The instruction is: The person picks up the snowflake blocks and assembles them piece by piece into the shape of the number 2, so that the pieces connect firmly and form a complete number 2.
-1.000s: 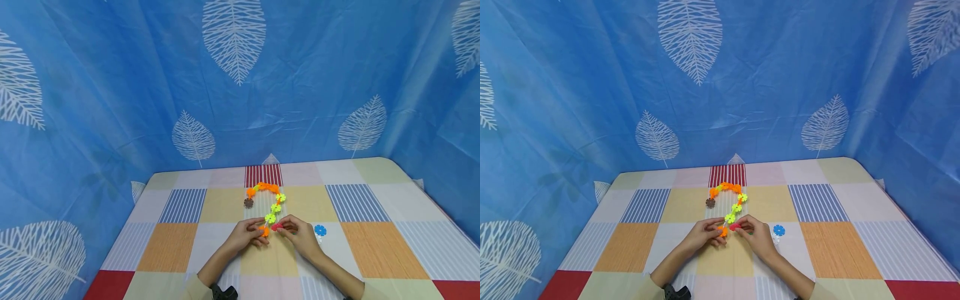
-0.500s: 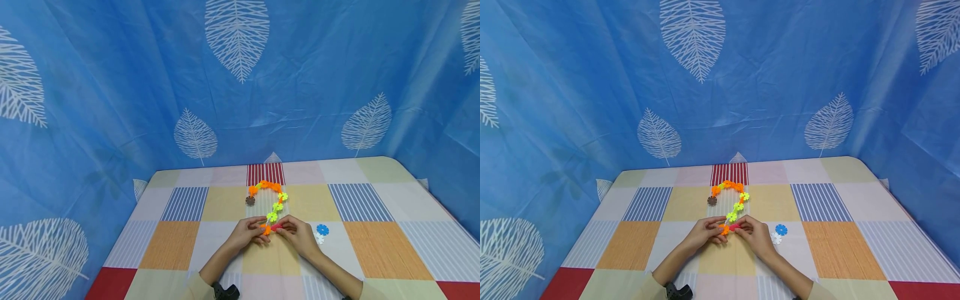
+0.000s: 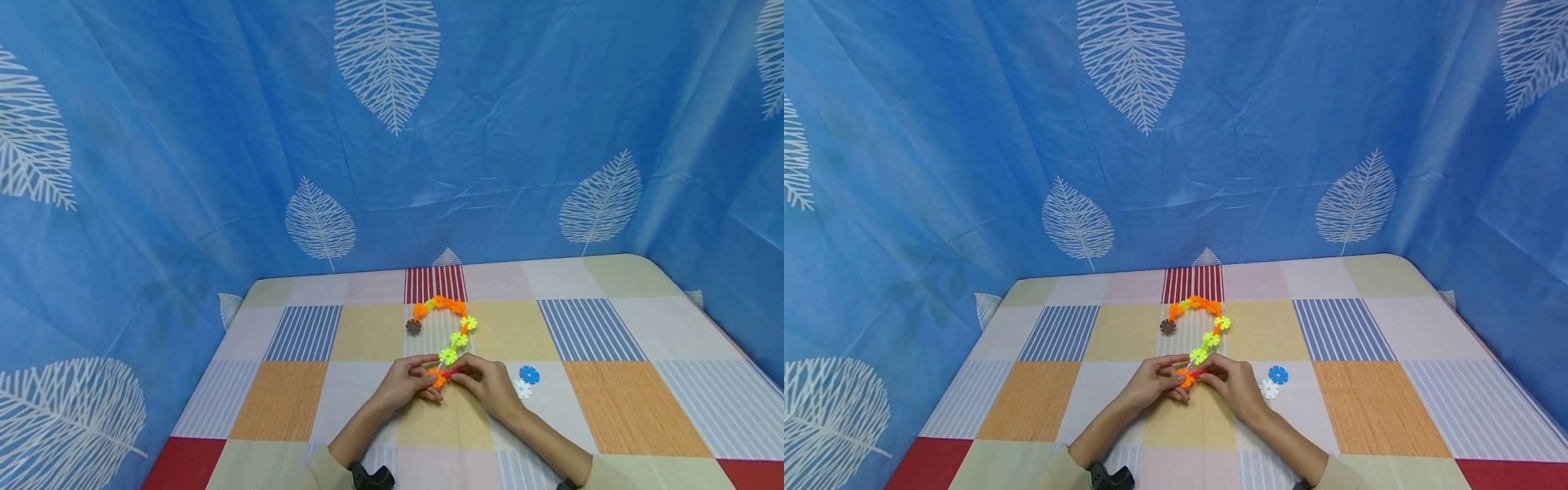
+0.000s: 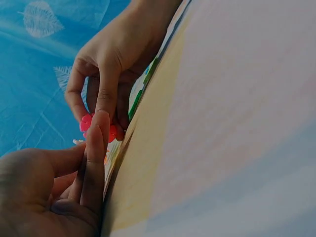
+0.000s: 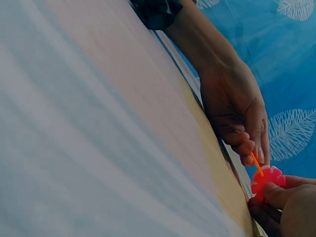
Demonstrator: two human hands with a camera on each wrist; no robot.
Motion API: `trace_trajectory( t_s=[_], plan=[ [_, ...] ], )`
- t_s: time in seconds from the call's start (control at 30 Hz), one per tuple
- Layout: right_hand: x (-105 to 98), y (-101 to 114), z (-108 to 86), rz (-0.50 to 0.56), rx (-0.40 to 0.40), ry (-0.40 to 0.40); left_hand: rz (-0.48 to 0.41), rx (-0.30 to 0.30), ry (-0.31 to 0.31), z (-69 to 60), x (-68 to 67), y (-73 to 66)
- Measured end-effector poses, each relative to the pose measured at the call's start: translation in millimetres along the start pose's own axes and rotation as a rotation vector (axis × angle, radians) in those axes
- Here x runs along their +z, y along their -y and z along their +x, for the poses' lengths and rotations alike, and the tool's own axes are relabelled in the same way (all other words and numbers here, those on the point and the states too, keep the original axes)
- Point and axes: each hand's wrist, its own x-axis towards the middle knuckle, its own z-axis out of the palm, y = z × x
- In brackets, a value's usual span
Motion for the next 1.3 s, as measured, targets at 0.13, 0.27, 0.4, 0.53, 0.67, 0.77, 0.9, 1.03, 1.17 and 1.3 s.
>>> trace_trajectory(
  t_s=[0.13,0.27,0.4,0.53,0.67,0.77,0.9,1.03,1.17,1.3],
  plan=[
    [2,-20,-1.6,-0.013,-0.060,0.034,0.002,-0.005,-0.009,-0.3,2.1,-1.0],
    [0,-31,-3.2,-0.023,-0.079,0.081,-0.001,-0.018,-0.014,0.0,4.3,-1.0],
    [-7,-32,-4.6,-0.079,-0.081,0.136,0.013,-0.027,-0.014,0.0,5.0,0.2],
    [-16,-34,-5.8,-0.210,-0.081,0.075,0.037,-0.040,-0.021,0.0,3.8,1.0],
    [-30,-41,-8.1,-0.349,-0.047,-0.014,0.039,-0.059,-0.026,1.2,2.3,0.0],
    [-41,-45,-12.2,-0.424,-0.006,0.022,0.039,-0.073,-0.025,2.2,1.7,-0.4],
    [-48,-46,-15.5,-0.444,0.029,0.084,0.038,-0.081,-0.025,2.9,0.7,-0.8],
    [-47,-44,-14.3,-0.326,0.092,0.063,0.034,-0.070,-0.022,3.1,-0.7,-1.9],
    [-41,-35,-12.5,-0.119,0.182,0.023,0.016,-0.059,-0.017,3.4,-1.3,-0.8],
    [-35,-13,-9.3,0.042,0.249,0.045,0.012,-0.051,-0.021,2.8,-1.7,1.4]
  ],
)
